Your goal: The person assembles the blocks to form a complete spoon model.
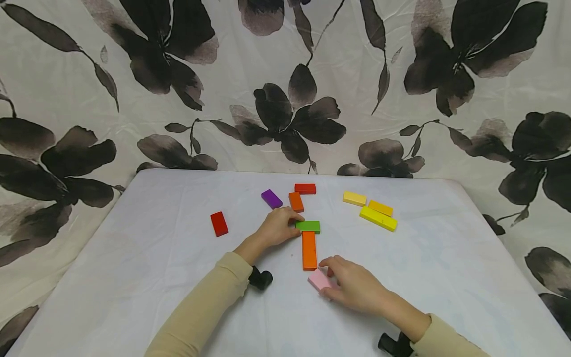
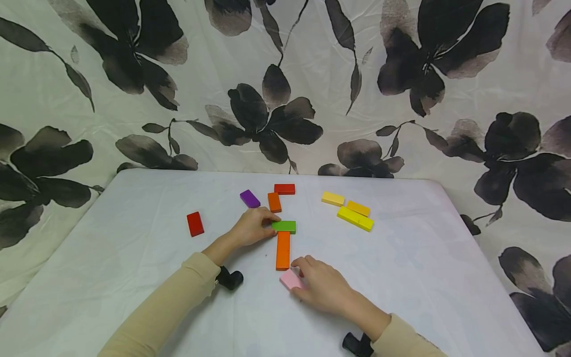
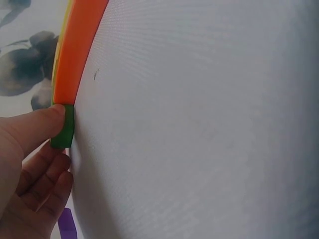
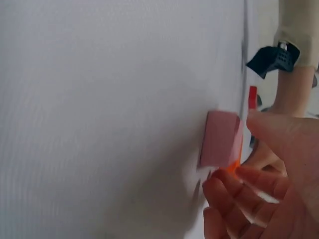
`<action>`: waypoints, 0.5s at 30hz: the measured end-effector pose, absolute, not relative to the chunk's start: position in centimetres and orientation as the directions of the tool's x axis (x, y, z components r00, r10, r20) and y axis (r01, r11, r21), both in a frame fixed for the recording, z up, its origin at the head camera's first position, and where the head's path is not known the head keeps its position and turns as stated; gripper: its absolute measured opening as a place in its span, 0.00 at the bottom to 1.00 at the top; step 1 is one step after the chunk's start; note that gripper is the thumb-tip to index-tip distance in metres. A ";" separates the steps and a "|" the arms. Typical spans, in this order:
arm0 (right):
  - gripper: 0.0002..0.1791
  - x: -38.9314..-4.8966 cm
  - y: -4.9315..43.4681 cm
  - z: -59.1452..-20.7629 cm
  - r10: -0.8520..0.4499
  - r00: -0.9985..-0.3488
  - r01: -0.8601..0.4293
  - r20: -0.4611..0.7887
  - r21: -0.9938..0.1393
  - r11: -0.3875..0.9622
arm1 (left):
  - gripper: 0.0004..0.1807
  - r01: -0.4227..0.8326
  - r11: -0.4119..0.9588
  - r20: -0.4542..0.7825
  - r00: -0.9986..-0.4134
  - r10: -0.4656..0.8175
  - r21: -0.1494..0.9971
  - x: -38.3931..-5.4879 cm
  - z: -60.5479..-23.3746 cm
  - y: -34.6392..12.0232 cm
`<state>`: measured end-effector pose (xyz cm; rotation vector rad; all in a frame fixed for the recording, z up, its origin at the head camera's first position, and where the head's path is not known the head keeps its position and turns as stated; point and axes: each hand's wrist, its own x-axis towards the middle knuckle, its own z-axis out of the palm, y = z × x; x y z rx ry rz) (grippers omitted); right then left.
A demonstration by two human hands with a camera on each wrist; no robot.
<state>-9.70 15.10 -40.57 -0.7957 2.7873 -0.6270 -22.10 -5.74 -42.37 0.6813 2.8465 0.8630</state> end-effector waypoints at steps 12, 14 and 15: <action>0.29 -10.5 17.5 -40.2 -0.737 -0.673 -0.640 -0.067 -0.447 0.625 | 0.15 0.400 0.742 0.052 -0.894 0.444 0.538 -22.1 -42.5 -5.8; 0.29 -10.6 17.6 -40.3 -0.750 -0.658 -0.644 -0.070 -0.463 0.609 | 0.15 0.402 0.742 0.054 -0.894 0.445 0.536 -22.1 -42.5 -5.8; 0.29 -10.6 17.6 -40.3 -0.756 -0.650 -0.648 -0.073 -0.467 0.602 | 0.15 0.404 0.741 0.056 -0.893 0.447 0.537 -22.2 -42.5 -5.8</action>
